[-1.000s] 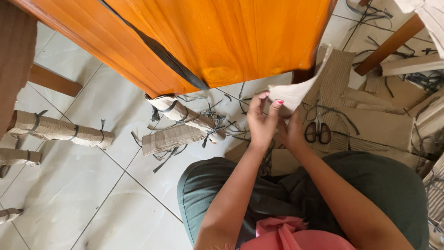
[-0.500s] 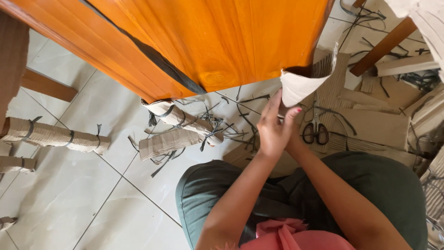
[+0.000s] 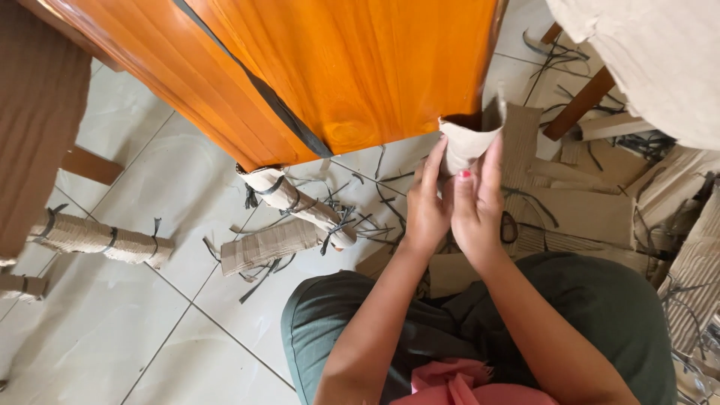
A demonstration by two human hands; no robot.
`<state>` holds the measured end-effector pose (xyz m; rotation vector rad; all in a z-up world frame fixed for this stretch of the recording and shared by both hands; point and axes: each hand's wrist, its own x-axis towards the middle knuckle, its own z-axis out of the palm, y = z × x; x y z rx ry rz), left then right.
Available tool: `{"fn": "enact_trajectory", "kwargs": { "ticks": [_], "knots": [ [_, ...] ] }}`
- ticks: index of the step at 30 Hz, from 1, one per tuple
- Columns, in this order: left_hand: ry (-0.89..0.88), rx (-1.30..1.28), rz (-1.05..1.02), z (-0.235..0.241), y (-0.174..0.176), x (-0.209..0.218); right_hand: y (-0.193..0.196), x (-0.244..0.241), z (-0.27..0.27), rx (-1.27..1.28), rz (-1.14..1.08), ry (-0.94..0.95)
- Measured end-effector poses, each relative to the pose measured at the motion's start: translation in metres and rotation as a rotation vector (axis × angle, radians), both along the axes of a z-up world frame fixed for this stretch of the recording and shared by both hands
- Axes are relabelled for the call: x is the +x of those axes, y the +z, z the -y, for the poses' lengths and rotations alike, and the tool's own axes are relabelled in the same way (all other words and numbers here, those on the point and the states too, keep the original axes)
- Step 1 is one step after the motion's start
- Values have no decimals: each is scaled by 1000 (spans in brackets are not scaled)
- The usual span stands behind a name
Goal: Wrapping a wooden table leg with protective cardboard and securing it with plastic ties while sitting on the floor.
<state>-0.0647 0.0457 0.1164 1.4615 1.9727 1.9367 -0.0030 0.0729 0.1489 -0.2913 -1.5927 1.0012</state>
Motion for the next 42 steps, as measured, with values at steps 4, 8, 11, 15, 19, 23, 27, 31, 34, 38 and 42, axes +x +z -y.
{"fn": "enact_trajectory", "kwargs": {
  "ticks": [4,8,11,15,19,23,27,31,34,38,42],
  "knots": [
    [-46,-27,39,4,6,1,-3,-5,-16,32,101,-168],
    [-73,-50,16,5,3,-6,-1,-14,-34,-22,109,-170],
    [-91,-63,11,4,1,-12,8,-21,-46,-37,125,-216],
    [-163,-67,54,-1,-11,-18,-22,-40,-78,-143,132,-284],
    [-287,20,230,2,2,-21,-18,-42,-78,-193,105,-262],
    [-365,53,410,-10,-29,-26,18,-25,-66,-236,239,-126],
    [-437,215,600,-16,-19,-27,33,-12,-73,-245,327,33],
    [-453,226,723,-3,5,-32,41,-6,-77,-242,352,97],
    [-386,-230,458,23,43,-19,38,-2,-86,-215,371,243],
    [-331,-441,451,-1,-28,-3,30,-8,-93,-264,261,355],
    [-174,-213,460,-29,-71,-4,15,-13,-96,-343,107,431]
  ]
}}
